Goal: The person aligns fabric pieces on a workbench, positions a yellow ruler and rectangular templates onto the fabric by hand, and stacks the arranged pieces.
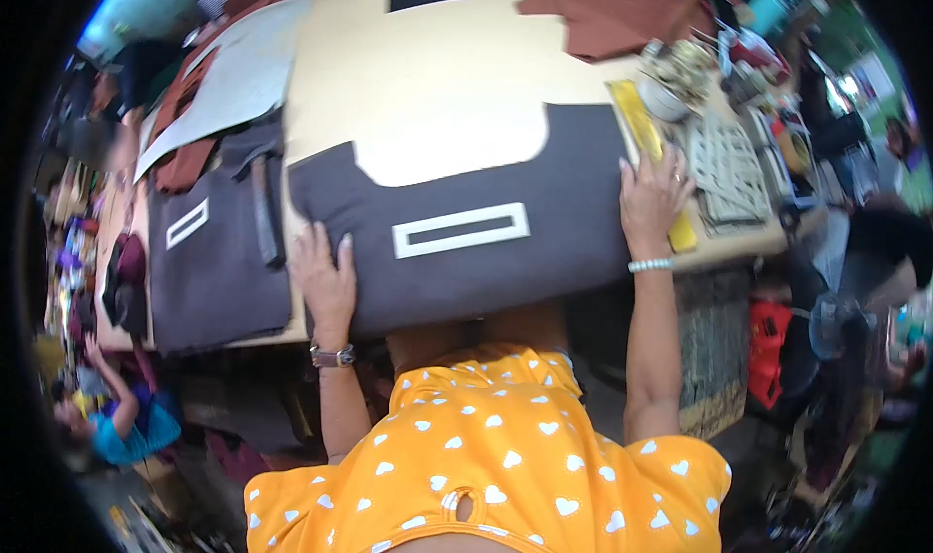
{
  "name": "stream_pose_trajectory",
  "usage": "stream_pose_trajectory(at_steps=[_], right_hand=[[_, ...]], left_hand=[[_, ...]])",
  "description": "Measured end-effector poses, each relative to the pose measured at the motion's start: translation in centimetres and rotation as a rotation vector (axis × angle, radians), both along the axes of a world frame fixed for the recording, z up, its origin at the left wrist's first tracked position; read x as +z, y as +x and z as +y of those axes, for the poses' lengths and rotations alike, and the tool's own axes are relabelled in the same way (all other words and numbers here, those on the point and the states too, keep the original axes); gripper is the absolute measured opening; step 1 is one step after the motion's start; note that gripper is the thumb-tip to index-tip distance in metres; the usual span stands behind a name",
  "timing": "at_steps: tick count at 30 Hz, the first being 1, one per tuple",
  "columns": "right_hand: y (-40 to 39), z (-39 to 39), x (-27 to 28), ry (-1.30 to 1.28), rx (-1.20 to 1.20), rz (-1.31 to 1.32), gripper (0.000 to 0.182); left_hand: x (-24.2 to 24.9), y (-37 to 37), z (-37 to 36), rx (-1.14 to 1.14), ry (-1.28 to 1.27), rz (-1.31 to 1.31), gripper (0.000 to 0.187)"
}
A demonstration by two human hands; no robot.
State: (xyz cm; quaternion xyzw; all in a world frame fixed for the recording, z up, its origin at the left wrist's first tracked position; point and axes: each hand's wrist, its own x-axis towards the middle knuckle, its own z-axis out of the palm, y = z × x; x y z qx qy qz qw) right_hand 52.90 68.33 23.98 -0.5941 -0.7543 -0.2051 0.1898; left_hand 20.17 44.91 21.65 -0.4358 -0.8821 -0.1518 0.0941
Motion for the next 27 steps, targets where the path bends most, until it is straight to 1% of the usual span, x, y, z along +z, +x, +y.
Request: stream_pose_trajectory(at_steps=[1, 2, 3, 4, 5, 6, 7, 8, 10, 12, 13, 14, 15, 16, 17, 18, 19, 20, 22, 25, 26, 27], right_hand=[[-0.9, -0.6, -0.1, -0.041, 0.035, 0.008, 0.037], [-1.6, -0.8, -0.7, -0.049, 0.046, -0.004, 0.033], [-2.0, -0.8, -1.0, -0.047, 0.148, 0.123, 0.025], [-2.6, -1.1, -0.6, -0.059, 0.165, 0.174, 0.020], [-3.0, -1.0, -0.4, -0.112, 0.227, 0.240, 0.020], [-3.6, -0.8, 0.0, -0.228, 0.191, 0.336, 0.022], [-4.6, -1.0, 0.6, -0.194, 0.286, 0.500, 0.022], [-5.1, -0.2, 0.2, -0.129, 0.325, 0.520, 0.022], [-8.8, -1.2, 3.1, -0.426, 0.357, 0.680, 0.022], [-13.3, -0.6, 1.7, -0.510, 0.587, 0.893, 0.028], [-16.2, -1.0, 1.4, -0.571, 0.730, 0.997, 0.036], [-19.0, -1.3, 1.1, -0.567, 0.854, 0.993, 0.043], [-21.7, -2.3, 1.7, -0.783, 0.878, 1.119, 0.047], [-24.3, -2.6, 1.2, -0.850, 0.930, 1.172, 0.049], [-27.1, -2.5, 0.0, -0.688, 0.992, 1.130, 0.052], [-29.4, -3.3, 0.3, -0.700, 0.989, 1.135, 0.055], [-31.4, -4.4, 1.5, -0.904, 0.963, 1.250, 0.055], [-33.7, -4.9, 1.3, -0.766, 1.027, 1.251, 0.055], [-37.4, -6.7, 2.5, -0.381, 1.049, 1.091, 0.051], [-41.3, -7.6, 2.8, -0.408, 1.157, 1.070, 0.037], [-42.5, -7.7, 2.3, -0.517, 1.109, 1.051, 0.039], [-43.2, -8.2, 2.4, -0.532, 1.100, 1.005, 0.041]], left_hand=[[-0.2, 0.0, 0.0, -0.010, 0.036, -0.030, 0.056], [-0.3, 0.1, 0.0, -0.014, 0.075, -0.053, 0.056], [-0.5, 0.0, 0.0, -0.050, 0.126, -0.078, 0.056], [-0.5, 0.0, -0.1, -0.084, 0.181, -0.097, 0.055], [0.4, 0.2, -0.3, -0.102, 0.273, -0.164, 0.055], [1.8, 0.4, -0.5, -0.131, 0.370, -0.227, 0.055], [3.3, 0.2, -1.0, -0.114, 0.456, -0.293, 0.056], [4.8, -0.1, -1.6, -0.103, 0.544, -0.363, 0.056], [6.9, -2.3, -3.1, -0.034, 0.616, -0.224, 0.055], [7.8, -6.4, -5.1, 0.064, 0.582, -0.093, 0.055], [7.8, -9.1, -6.0, 0.097, 0.567, -0.065, 0.056], [7.3, -12.2, -7.0, 0.127, 0.549, -0.041, 0.056], [7.0, -15.3, -8.2, 0.167, 0.474, -0.039, 0.057], [6.9, -18.4, -9.2, 0.203, 0.399, -0.035, 0.058], [7.0, -21.4, -10.0, 0.220, 0.349, 0.044, 0.061], [7.3, -24.3, -10.8, 0.235, 0.296, 0.122, 0.065], [7.9, -26.9, -11.5, 0.258, 0.253, 0.185, 0.066], [8.6, -29.3, -12.1, 0.279, 0.211, 0.249, 0.067], [10.2, -33.4, -12.8, 0.357, 0.152, 0.362, 0.069], [11.9, -37.3, -12.8, 0.515, 0.080, 0.315, 0.074], [12.2, -38.1, -12.6, 0.557, 0.044, 0.319, 0.075], [12.3, -39.1, -12.4, 0.595, 0.026, 0.315, 0.075]])
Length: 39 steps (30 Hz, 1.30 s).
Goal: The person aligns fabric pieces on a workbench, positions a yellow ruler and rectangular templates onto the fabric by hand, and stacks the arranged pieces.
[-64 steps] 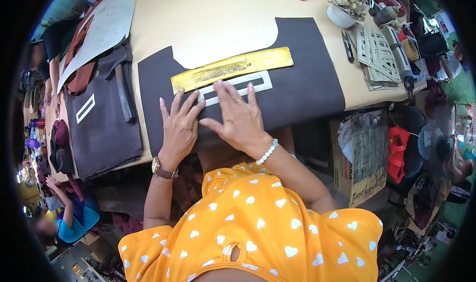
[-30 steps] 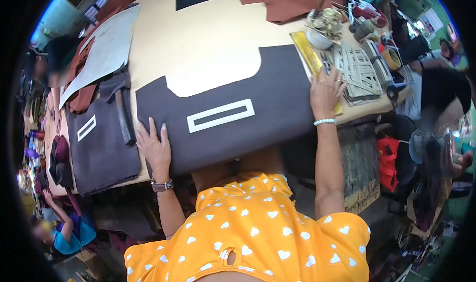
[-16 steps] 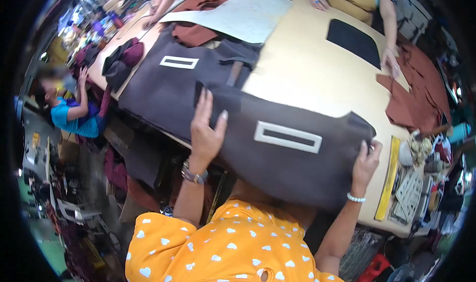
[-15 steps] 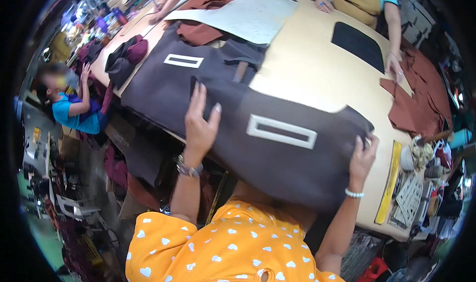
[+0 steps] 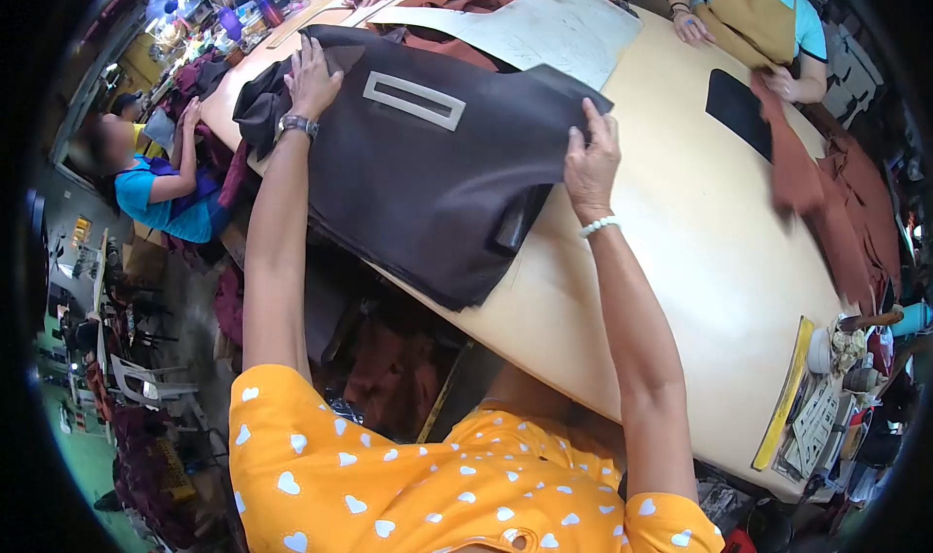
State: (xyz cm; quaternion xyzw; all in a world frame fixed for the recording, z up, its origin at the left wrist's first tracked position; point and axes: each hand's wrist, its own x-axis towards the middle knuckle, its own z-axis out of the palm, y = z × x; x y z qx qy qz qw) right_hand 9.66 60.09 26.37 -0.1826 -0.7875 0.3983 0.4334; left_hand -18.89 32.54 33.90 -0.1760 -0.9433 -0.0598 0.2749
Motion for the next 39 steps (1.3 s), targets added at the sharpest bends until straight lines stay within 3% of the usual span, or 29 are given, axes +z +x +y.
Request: stream_pose_trajectory(at_steps=[5, 7, 11, 12, 17, 22, 25, 26, 27, 30, 33, 36, 39], right_hand=[[-2.4, -1.9, -1.9, 0.038, 0.038, -0.205, 0.057], [-2.5, -2.1, -2.4, 0.040, 0.018, -0.233, 0.058], [-2.9, -1.5, -3.0, 0.091, -0.031, -0.244, 0.058], [-3.0, -1.3, -3.0, 0.089, -0.033, -0.256, 0.058], [-3.7, 0.0, -2.7, 0.020, 0.035, -0.281, 0.058], [-1.6, -1.2, -2.5, -0.087, -0.052, -0.097, 0.057], [1.7, -3.2, -1.9, -0.223, 0.012, -0.233, 0.059], [2.3, -4.3, -2.0, -0.217, 0.021, -0.276, 0.068], [2.6, -5.1, -2.5, -0.096, 0.009, -0.378, 0.079], [3.1, -7.2, -0.2, 0.052, 0.026, -0.629, 0.089], [2.8, -6.0, -0.7, -0.036, -0.027, -0.571, 0.083], [3.7, -3.8, -2.1, -0.442, 0.136, -0.345, 0.075], [4.2, -4.4, -2.6, -0.491, 0.056, -0.126, 0.067]], left_hand=[[-1.4, -0.7, 1.6, 0.112, 0.059, -0.043, 0.075], [-3.7, -0.1, 2.4, 0.040, 0.054, -0.064, 0.076], [-7.6, 4.4, 4.4, -0.120, 0.129, -0.627, 0.078], [-8.5, 5.1, 4.6, -0.140, 0.095, -0.649, 0.080], [-10.5, 4.9, 5.3, -0.119, 0.130, -0.515, 0.077], [-10.7, 5.6, 6.2, -0.097, 0.122, -0.383, 0.074], [-10.5, 8.1, 7.1, -0.182, 0.138, -0.358, 0.075], [-10.0, 9.4, 7.7, -0.200, 0.103, -0.385, 0.075], [-9.9, 10.4, 8.3, -0.220, 0.068, -0.413, 0.076], [-11.0, 11.5, 9.9, -0.181, 0.042, -0.393, 0.079], [-11.6, 11.7, 10.2, -0.155, 0.040, -0.349, 0.081], [-11.6, 12.0, 10.3, -0.148, 0.057, -0.319, 0.081], [-11.6, 12.2, 10.4, -0.137, 0.063, -0.301, 0.084]])
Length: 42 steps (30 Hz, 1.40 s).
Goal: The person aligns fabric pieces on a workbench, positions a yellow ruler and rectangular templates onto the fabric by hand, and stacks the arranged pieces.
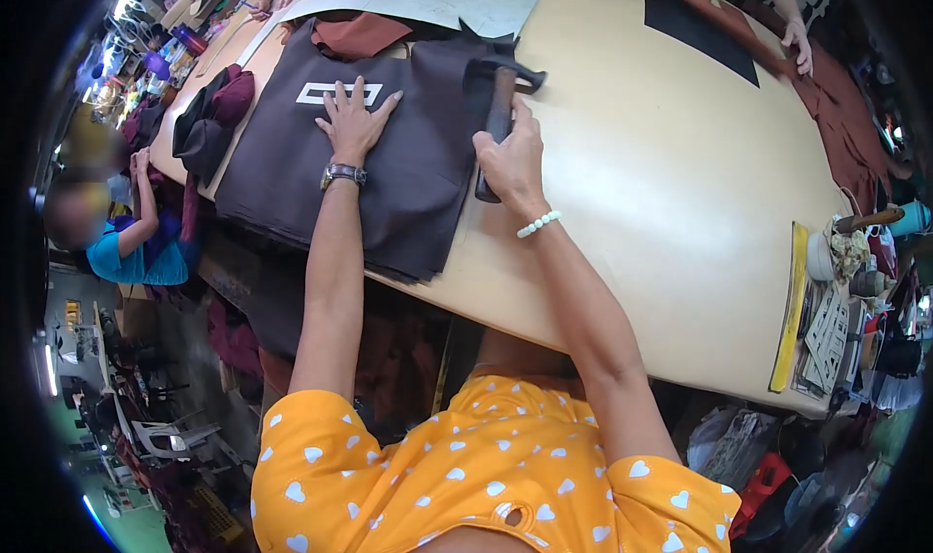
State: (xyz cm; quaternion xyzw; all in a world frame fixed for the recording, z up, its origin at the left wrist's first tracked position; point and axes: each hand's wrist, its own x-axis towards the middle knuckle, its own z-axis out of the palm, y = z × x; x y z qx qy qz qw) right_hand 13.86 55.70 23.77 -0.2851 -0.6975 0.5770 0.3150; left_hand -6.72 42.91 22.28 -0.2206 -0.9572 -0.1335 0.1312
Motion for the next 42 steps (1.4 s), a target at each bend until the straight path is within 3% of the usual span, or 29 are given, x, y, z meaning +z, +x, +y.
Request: stream_pose_trajectory(at_steps=[4, 5, 8, 10, 13, 14, 16, 20, 22, 27, 33, 38, 40, 42], right_hand=[[1.0, -1.1, 2.2, 0.228, -0.128, 0.111, 0.067], [0.7, -1.3, 1.9, 0.337, -0.126, 0.245, 0.067], [1.5, -4.6, 6.0, 0.479, 0.033, 0.309, 0.066], [1.8, -7.2, 8.1, 0.198, 0.233, 0.295, 0.064], [0.6, -9.9, 8.1, 0.128, 0.377, 0.255, 0.060], [0.1, -10.6, 7.7, 0.098, 0.406, 0.218, 0.058], [-1.0, -11.4, 7.5, -0.058, 0.439, 0.130, 0.058], [-3.1, -11.2, 4.8, -0.094, 0.356, 0.023, 0.062], [-3.5, -10.2, 4.1, -0.074, 0.224, -0.021, 0.063], [-5.4, -6.0, 2.8, 0.091, -0.004, -0.215, 0.068], [-6.0, -3.4, 1.6, 0.191, -0.082, -0.342, 0.062], [-2.0, -5.4, 0.3, 0.574, 0.102, -0.335, 0.062], [2.1, -6.5, 0.6, 0.658, 0.262, -0.319, 0.062], [6.8, -6.9, 0.5, 0.818, 0.391, -0.333, 0.060]], left_hand=[[0.3, 0.2, 0.1, 0.013, 0.000, 0.007, 0.087], [0.2, 0.2, 0.1, 0.014, 0.002, 0.010, 0.087], [0.5, 0.5, 0.0, 0.004, 0.026, 0.006, 0.085], [-0.1, 0.2, -0.1, -0.015, 0.030, 0.045, 0.085], [-2.7, -1.9, -0.5, -0.037, -0.120, 0.255, 0.086], [-2.3, -2.0, -0.1, -0.025, -0.026, 0.024, 0.086], [-8.4, -6.3, -1.6, -0.138, -0.169, 0.454, 0.040], [-4.4, -3.0, -1.2, -0.083, -0.190, 0.279, 0.048], [-1.2, -0.9, -0.6, -0.075, 0.084, 0.067, 0.084], [0.0, 0.1, 0.0, -0.016, 0.045, 0.030, 0.088], [-0.1, 0.1, 0.0, -0.017, 0.052, 0.033, 0.088], [0.3, -0.3, -0.2, -0.036, 0.155, -0.051, 0.093], [0.8, -1.0, -1.7, -0.083, 0.533, -0.154, 0.095], [1.7, -1.5, -4.8, -0.107, 0.787, -0.076, 0.095]])
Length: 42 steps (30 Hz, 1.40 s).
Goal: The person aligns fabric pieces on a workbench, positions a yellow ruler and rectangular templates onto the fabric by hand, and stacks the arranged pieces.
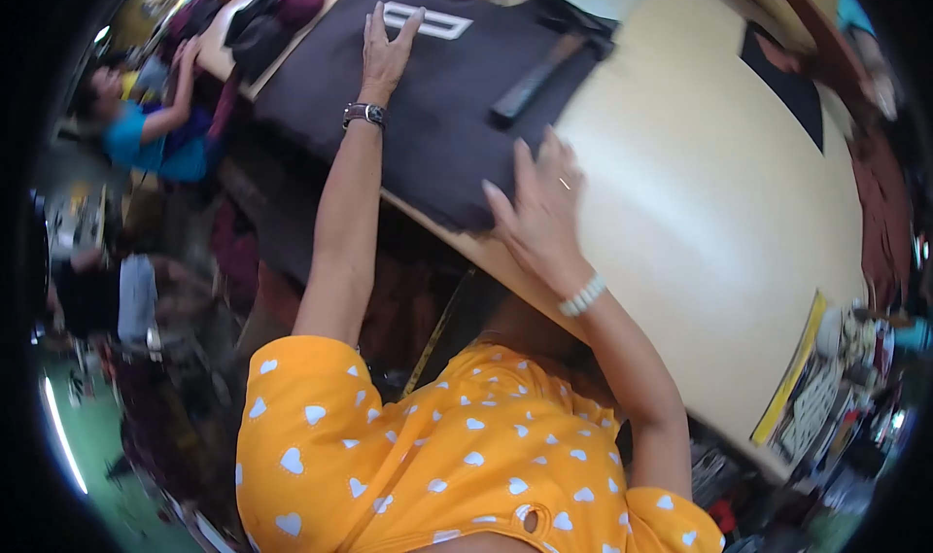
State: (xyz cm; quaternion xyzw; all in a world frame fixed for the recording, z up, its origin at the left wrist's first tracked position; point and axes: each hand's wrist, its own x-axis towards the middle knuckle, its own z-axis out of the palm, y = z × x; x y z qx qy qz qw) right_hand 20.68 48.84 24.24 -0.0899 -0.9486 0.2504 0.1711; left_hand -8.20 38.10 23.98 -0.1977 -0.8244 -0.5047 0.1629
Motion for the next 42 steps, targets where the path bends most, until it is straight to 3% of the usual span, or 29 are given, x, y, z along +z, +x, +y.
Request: stream_pose_trajectory(at_steps=[1, 4, 6, 8, 10, 12, 15, 27, 33, 42], right_hand=[[2.2, 0.1, -0.4, 0.033, 0.030, -0.044, 0.059], [8.4, 1.2, -0.4, 0.177, 0.056, -0.216, 0.060], [11.4, 1.4, 0.3, 0.246, -0.028, -0.308, 0.059], [13.2, 1.3, 0.1, 0.276, -0.095, -0.340, 0.058], [14.0, 0.9, -0.4, 0.313, -0.157, -0.330, 0.057], [13.7, 0.5, -0.6, 0.345, -0.173, -0.292, 0.054], [13.6, 0.5, -0.8, 0.354, -0.189, -0.268, 0.051], [13.5, 0.1, -0.5, 0.363, -0.186, -0.252, 0.048], [13.6, 0.3, -0.8, 0.366, -0.182, -0.235, 0.048], [13.4, 0.2, -0.5, 0.373, -0.179, -0.245, 0.048]], left_hand=[[0.9, 1.5, -1.9, 0.137, 0.027, 0.103, 0.075], [0.0, 5.1, -9.9, 0.382, 0.251, 0.209, 0.050], [-5.1, 6.7, -15.7, 0.662, 0.167, 0.333, 0.035], [-12.9, 7.9, -21.6, 0.787, -0.055, 0.115, 0.034], [-17.7, 10.6, -25.1, 0.778, -0.311, -0.250, 0.033], [-20.5, 12.9, -27.1, 0.730, -0.560, -0.414, 0.034], [-22.3, 14.5, -29.1, 0.651, -0.736, -0.595, 0.035], [-24.5, 14.6, -33.0, 0.504, -0.914, -0.535, 0.038], [-24.7, 14.0, -34.4, 0.488, -0.805, -0.400, 0.037], [-22.1, 13.1, -34.6, 0.465, -0.735, -0.516, 0.038]])
